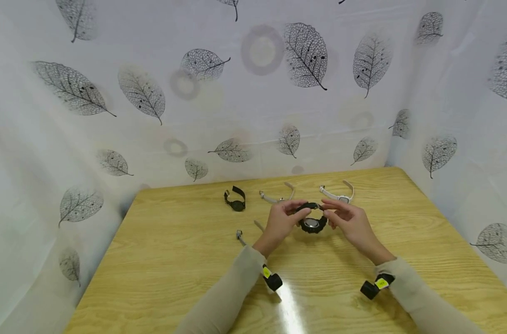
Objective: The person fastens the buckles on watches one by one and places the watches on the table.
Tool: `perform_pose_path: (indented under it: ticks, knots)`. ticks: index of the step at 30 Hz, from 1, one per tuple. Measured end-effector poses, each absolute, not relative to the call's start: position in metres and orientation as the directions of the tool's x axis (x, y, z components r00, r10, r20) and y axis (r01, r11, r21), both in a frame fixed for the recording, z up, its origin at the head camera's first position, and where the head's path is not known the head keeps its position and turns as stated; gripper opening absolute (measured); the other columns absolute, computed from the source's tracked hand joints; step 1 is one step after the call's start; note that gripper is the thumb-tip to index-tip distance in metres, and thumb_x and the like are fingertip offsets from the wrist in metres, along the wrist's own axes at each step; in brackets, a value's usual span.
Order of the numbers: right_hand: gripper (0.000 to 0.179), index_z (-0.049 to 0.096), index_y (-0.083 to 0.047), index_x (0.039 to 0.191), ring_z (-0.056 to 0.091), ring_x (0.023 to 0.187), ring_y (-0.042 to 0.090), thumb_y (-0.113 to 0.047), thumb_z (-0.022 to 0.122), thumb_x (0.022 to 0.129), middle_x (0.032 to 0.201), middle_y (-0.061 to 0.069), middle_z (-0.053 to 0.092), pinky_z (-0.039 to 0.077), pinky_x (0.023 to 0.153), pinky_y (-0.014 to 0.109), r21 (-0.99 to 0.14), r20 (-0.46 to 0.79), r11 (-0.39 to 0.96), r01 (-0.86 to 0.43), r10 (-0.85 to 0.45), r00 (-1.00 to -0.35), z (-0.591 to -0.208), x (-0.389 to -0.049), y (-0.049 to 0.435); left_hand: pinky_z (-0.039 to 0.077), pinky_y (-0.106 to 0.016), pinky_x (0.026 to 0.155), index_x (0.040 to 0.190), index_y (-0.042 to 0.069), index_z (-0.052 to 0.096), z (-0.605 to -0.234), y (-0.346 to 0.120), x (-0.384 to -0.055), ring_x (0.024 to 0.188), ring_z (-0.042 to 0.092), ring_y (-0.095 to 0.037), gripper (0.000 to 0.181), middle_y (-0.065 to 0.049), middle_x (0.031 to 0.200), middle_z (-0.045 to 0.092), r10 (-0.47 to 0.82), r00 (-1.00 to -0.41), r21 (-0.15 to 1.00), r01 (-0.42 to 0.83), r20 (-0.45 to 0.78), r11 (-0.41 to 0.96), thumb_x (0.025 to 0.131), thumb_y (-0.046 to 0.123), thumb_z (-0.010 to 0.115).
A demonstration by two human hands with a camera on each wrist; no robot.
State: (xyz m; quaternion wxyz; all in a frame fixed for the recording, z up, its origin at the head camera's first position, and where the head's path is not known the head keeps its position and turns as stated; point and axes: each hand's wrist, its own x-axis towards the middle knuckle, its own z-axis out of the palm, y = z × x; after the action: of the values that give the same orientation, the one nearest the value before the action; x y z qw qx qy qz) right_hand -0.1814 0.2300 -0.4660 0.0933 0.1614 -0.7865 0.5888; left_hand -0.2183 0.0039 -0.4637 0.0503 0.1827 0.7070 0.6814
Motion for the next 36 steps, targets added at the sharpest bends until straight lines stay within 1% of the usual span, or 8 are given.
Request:
perform_pose_path:
  ticks: [3, 9, 15, 17, 22, 26, 30, 36]
  knots:
    - [0.037, 0.064, -0.006, 0.139, 0.067, 0.079, 0.029, -0.008, 0.065, 0.102, 0.123, 0.017, 0.071, 0.059, 0.064, 0.034, -0.881, 0.368, 0.255, -0.399, -0.162, -0.916, -0.467, -0.181, 0.233, 0.058, -0.025, 0.061, 0.116, 0.014, 0.077, -0.462, 0.001, -0.222, 0.074, 0.070, -0.016, 0.025, -0.014, 0.099, 0.076, 0.283, -0.947, 0.988, 0.139, 0.154, -0.073, 0.094, 0.025, 0.078]
    - [0.035, 0.066, -0.007, 0.137, 0.070, 0.090, 0.028, -0.008, 0.064, 0.103, 0.127, 0.017, 0.069, 0.061, 0.072, 0.035, -0.884, 0.358, 0.241, -0.401, -0.203, -0.911, -0.469, -0.180, 0.235, 0.058, -0.024, 0.058, 0.116, 0.009, 0.077, -0.459, -0.003, -0.224, 0.073, 0.069, -0.015, 0.023, -0.013, 0.099, 0.076, 0.251, -0.963, 0.981, 0.051, 0.098, -0.186, 0.096, 0.021, 0.076]
    - [0.033, 0.067, -0.005, 0.135, 0.071, 0.091, 0.035, -0.009, 0.063, 0.103, 0.121, 0.019, 0.071, 0.062, 0.078, 0.040, -0.898, 0.345, 0.203, -0.392, -0.229, -0.910, -0.470, -0.180, 0.234, 0.059, -0.026, 0.059, 0.118, 0.004, 0.075, -0.459, -0.003, -0.222, 0.073, 0.069, -0.016, 0.025, -0.012, 0.097, 0.075, 0.287, -0.954, 0.972, 0.017, 0.085, -0.233, 0.098, 0.019, 0.074]
    - [0.033, 0.067, -0.004, 0.135, 0.072, 0.091, 0.036, -0.008, 0.064, 0.103, 0.124, 0.020, 0.069, 0.062, 0.079, 0.041, -0.900, 0.346, 0.189, -0.392, -0.234, -0.909, -0.470, -0.180, 0.233, 0.059, -0.027, 0.059, 0.118, 0.004, 0.075, -0.459, -0.002, -0.221, 0.072, 0.069, -0.015, 0.025, -0.013, 0.097, 0.074, 0.294, -0.952, 0.972, 0.009, 0.081, -0.237, 0.098, 0.019, 0.074]
    - [0.034, 0.065, 0.001, 0.136, 0.073, 0.091, 0.032, -0.005, 0.063, 0.102, 0.131, 0.025, 0.064, 0.062, 0.080, 0.043, -0.905, 0.347, 0.171, -0.390, -0.235, -0.908, -0.471, -0.180, 0.231, 0.060, -0.030, 0.061, 0.120, 0.004, 0.074, -0.460, 0.000, -0.220, 0.075, 0.070, -0.016, 0.025, -0.026, 0.107, 0.071, 0.304, -0.950, 0.971, 0.003, 0.078, -0.239, 0.099, 0.017, 0.072]
    - [0.035, 0.064, 0.001, 0.137, 0.073, 0.093, 0.025, -0.008, 0.064, 0.103, 0.134, 0.023, 0.064, 0.062, 0.080, 0.043, -0.909, 0.335, 0.183, -0.375, -0.215, -0.917, -0.470, -0.180, 0.233, 0.064, -0.039, 0.069, 0.134, 0.010, 0.067, -0.463, 0.000, -0.221, 0.088, 0.073, -0.024, 0.035, -0.022, 0.112, 0.072, 0.322, -0.939, 0.976, 0.052, 0.120, -0.212, 0.100, 0.014, 0.070]
    - [0.037, 0.063, -0.001, 0.138, 0.073, 0.094, 0.024, -0.012, 0.065, 0.103, 0.134, 0.021, 0.065, 0.062, 0.080, 0.044, -0.922, 0.307, 0.182, -0.341, -0.191, -0.932, -0.469, -0.180, 0.238, 0.063, -0.050, 0.078, 0.145, 0.018, 0.057, -0.466, -0.003, -0.221, 0.102, 0.071, -0.033, 0.046, -0.021, 0.121, 0.070, 0.364, -0.907, 0.973, 0.162, 0.212, -0.163, 0.101, 0.010, 0.068]
    - [0.040, 0.060, 0.002, 0.140, 0.074, 0.097, 0.019, -0.013, 0.064, 0.103, 0.133, 0.010, 0.068, 0.061, 0.082, 0.045, -0.947, 0.264, 0.139, -0.290, -0.177, -0.948, -0.469, -0.179, 0.243, 0.063, -0.048, 0.080, 0.139, 0.015, 0.063, -0.472, -0.006, -0.217, 0.101, 0.071, -0.019, 0.039, -0.025, 0.129, 0.065, 0.396, -0.870, 0.954, 0.297, 0.292, -0.051, 0.101, 0.010, 0.067]
